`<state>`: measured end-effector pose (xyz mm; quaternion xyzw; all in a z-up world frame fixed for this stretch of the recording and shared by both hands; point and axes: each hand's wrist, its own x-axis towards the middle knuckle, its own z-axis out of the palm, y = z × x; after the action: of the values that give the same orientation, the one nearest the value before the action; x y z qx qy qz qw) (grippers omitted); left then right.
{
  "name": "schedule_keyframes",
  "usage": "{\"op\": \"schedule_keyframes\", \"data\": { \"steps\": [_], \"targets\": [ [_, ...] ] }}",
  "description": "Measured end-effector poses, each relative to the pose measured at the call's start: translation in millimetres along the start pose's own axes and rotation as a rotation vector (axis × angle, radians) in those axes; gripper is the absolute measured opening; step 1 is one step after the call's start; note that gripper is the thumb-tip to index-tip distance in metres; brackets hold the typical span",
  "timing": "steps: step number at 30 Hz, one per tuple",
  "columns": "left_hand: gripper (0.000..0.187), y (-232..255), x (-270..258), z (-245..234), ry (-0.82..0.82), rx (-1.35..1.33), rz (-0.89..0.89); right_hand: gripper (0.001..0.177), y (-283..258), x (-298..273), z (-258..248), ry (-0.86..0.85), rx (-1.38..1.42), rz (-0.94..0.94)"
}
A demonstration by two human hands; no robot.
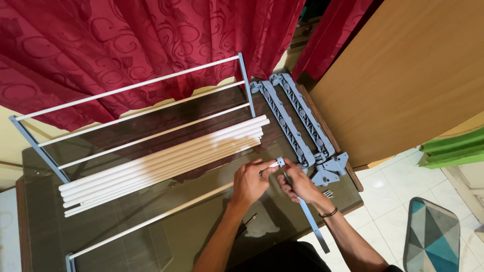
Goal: The person assembles a metal frame structure on a table by inserting white rods into gray side rails and securing them with a screwdriver. The person repeatedly aligns and fastens the rods to build a ladder-like frame.
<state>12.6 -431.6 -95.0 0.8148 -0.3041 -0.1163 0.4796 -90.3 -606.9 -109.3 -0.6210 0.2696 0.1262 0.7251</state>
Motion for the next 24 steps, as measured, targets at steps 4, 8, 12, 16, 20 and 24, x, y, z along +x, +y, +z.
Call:
{"op": "schedule_keyframes", "data": {
  "steps": [4, 8, 12, 16, 20, 24],
  "targets": [
    [0.027, 0.3, -1.6, 3.1, 0.029, 0.032, -0.007, 0.031, 32.8, 14.0, -10.6, 0.21, -0.72, -0.58],
    [0.029, 4.6, -5.5, 1.9, 0.126, 0.039, 0.138, 0.049, 45.2, 14.8, -13.8, 0.253, -0.832, -0.623],
    [0.018, 13.1, -8.3, -2.9, 0.151, -0.031, 0.08, 0.046, 28.7, 5.7, -2.3, 0.214, -0.701, -0.334],
    [0.017, 17.7, -11.0, -5.2, 0.181, -0.03, 0.104, 0.027, 7.2, -3.5, 11.9, 0.129, -0.695, -0.55],
    [0.019, 17.3, -8.6, -3.2, 0.163, -0.084, 0.075, 0.03, -5.3, -8.0, 18.7, 0.144, -0.522, -0.244],
    [0.018, 17.9, -8.3, 0.6, 0.215, -0.031, 0.132, 0.031, -8.4, -7.3, 17.5, 0.139, -0.552, -0.323]
  ]
}}
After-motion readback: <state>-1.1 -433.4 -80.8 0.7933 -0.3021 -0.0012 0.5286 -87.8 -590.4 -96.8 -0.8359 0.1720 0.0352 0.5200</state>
